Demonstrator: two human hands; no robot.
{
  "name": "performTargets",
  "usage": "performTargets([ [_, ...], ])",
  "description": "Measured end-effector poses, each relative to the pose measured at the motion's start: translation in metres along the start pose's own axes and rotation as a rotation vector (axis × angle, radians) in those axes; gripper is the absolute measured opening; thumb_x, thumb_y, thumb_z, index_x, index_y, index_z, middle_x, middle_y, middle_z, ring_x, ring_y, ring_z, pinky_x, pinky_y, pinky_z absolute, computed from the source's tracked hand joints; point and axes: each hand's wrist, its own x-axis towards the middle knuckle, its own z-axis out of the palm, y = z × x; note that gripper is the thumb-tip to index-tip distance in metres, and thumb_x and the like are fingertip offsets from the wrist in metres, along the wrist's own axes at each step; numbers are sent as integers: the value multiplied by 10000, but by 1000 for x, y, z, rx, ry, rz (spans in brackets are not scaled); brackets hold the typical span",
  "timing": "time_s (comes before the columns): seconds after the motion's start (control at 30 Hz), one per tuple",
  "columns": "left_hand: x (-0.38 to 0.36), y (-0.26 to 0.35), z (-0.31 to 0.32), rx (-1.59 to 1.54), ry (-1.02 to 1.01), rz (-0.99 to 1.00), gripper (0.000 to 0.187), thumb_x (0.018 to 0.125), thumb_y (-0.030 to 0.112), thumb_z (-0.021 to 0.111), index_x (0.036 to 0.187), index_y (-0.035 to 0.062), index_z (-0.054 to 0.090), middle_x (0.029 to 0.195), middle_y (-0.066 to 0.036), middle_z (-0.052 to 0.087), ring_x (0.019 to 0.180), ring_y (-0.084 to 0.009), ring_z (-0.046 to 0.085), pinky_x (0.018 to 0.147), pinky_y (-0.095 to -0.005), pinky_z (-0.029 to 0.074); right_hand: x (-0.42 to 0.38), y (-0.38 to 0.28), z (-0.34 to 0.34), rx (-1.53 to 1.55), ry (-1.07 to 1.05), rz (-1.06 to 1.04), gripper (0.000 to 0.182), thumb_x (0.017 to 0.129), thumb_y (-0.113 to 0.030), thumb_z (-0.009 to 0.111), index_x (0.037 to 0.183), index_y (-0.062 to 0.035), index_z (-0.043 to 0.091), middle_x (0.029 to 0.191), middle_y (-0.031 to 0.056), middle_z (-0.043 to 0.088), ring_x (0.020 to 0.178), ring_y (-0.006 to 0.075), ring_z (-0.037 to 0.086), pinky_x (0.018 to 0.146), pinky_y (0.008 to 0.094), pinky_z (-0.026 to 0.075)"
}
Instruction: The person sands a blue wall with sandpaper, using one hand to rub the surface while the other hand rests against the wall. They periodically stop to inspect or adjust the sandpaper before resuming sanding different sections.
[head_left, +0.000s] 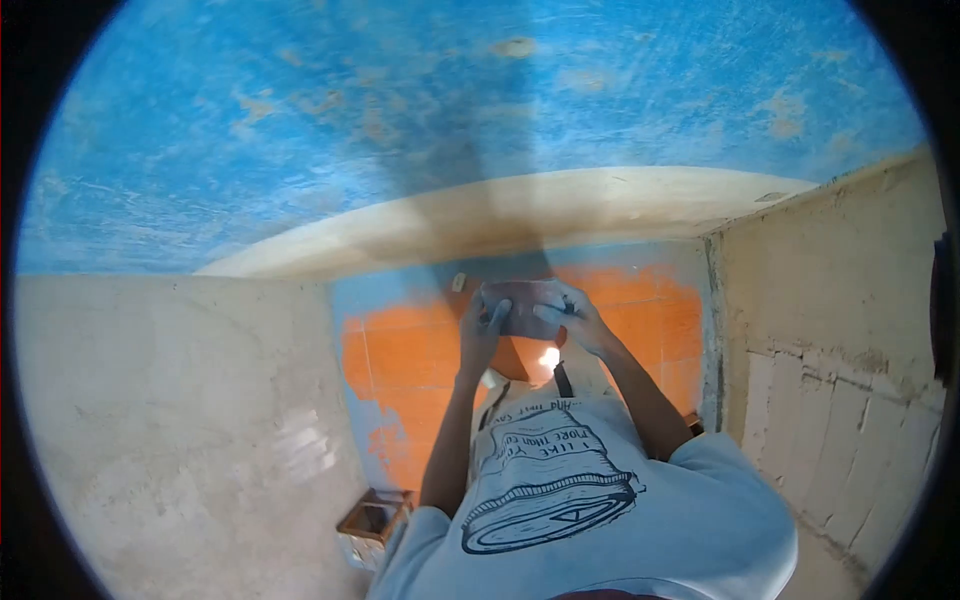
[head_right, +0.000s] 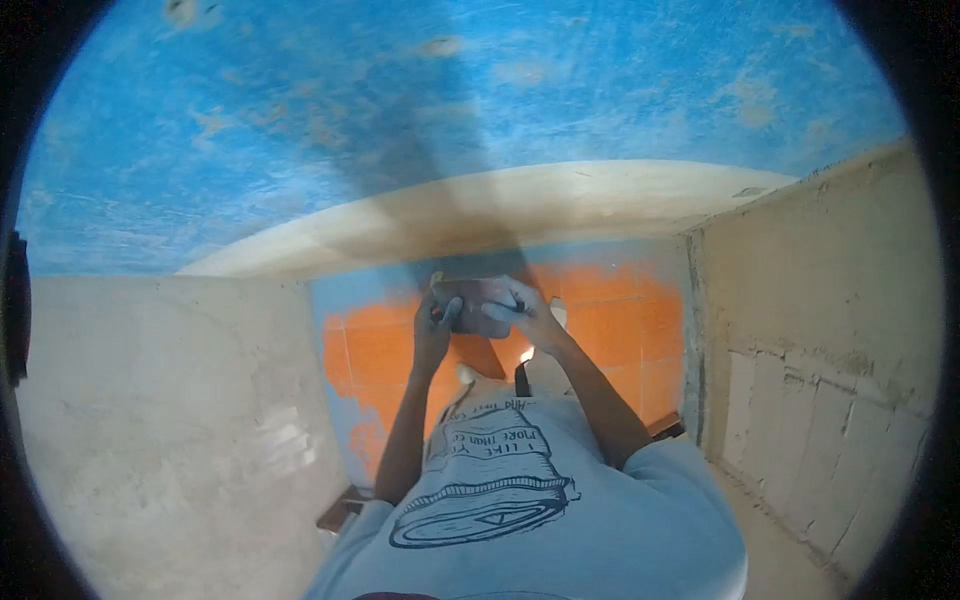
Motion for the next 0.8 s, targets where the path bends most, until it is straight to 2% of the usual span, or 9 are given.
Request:
performTargets([
  [0.03, -12, 0, -17, -109, 59, 52, 300, 1009, 209, 667, 1234, 23, 595, 948, -57, 645, 833, -104, 580, 728, -268, 483, -1, 7, 25, 51, -11, 11, 383, 971, -186, 700, 1300, -12, 607, 1155, 30, 652, 1101, 123, 591, 952, 289, 476],
  [0.13, -42, -18, -91, -33, 167, 174, 263, 1001, 212, 679, 1169, 20, 620, 853, -60, 616, 726, -105, 556, 631, -282, 465, 3, 35, 101, 221, -74, 85, 346, 961, -169, 705, 1263, -21, 626, 1132, 19, 653, 1070, 115, 607, 920, 286, 493],
  [0.23, -80, -42, -170, 221, 284, 114, 230, 992, 208, 694, 1085, 6, 634, 797, -53, 595, 660, -113, 541, 583, -291, 459, 17, 77, 173, 441, -158, 239, 301, 962, -146, 695, 1236, -30, 645, 1132, 23, 659, 1054, 116, 617, 905, 288, 502],
  [0.3, -107, -45, -209, 234, 370, 102, 234, 987, 205, 701, 1066, -4, 633, 790, -44, 587, 657, -113, 534, 582, -292, 453, 28, 94, 224, 584, -212, 336, 266, 971, -160, 695, 1205, -40, 656, 1105, 17, 659, 1016, 104, 611, 882, 276, 502],
  [0.4, -130, -50, -264, 194, 454, 92, 247, 980, 216, 715, 1020, -11, 627, 769, -34, 578, 644, -112, 510, 570, -291, 421, 33, 119, 283, 426, -262, 337, 259, 980, -157, 684, 1203, -25, 671, 1115, 29, 662, 1020, 110, 616, 895, 280, 499],
  [0.5, -136, -51, -300, 192, 478, 79, 249, 975, 224, 722, 980, -7, 630, 755, -29, 579, 646, -116, 505, 575, -296, 419, 42, 119, 316, 280, -294, 375, 270, 998, -186, 668, 1204, -13, 681, 1126, 27, 664, 1043, 111, 612, 916, 279, 488],
  [0.6, -117, -48, -310, 222, 436, 63, 263, 965, 236, 734, 939, -4, 630, 736, -32, 573, 648, -123, 493, 575, -310, 408, 58, 111, 329, 320, -216, 314, 319, 1017, -225, 652, 1244, -3, 667, 1133, 25, 666, 1064, 113, 602, 935, 277, 479],
  [0.7, -93, -51, -327, 400, 353, 70, 287, 958, 264, 740, 914, 3, 630, 718, -56, 552, 630, -149, 463, 569, -339, 385, 79, 119, 326, -5, -203, 103, 331, 1043, -241, 614, 1277, -11, 655, 1148, 26, 670, 1075, 114, 599, 940, 276, 478],
  [0.8, -70, -64, -355, 550, 306, 144, 269, 974, 258, 718, 971, -5, 665, 752, -76, 598, 641, -177, 540, 598, -344, 431, 97, 127, 332, 179, -203, 196, 346, 1059, -245, 586, 1318, -22, 637, 1158, 34, 676, 1065, 112, 606, 942, 270, 477],
])
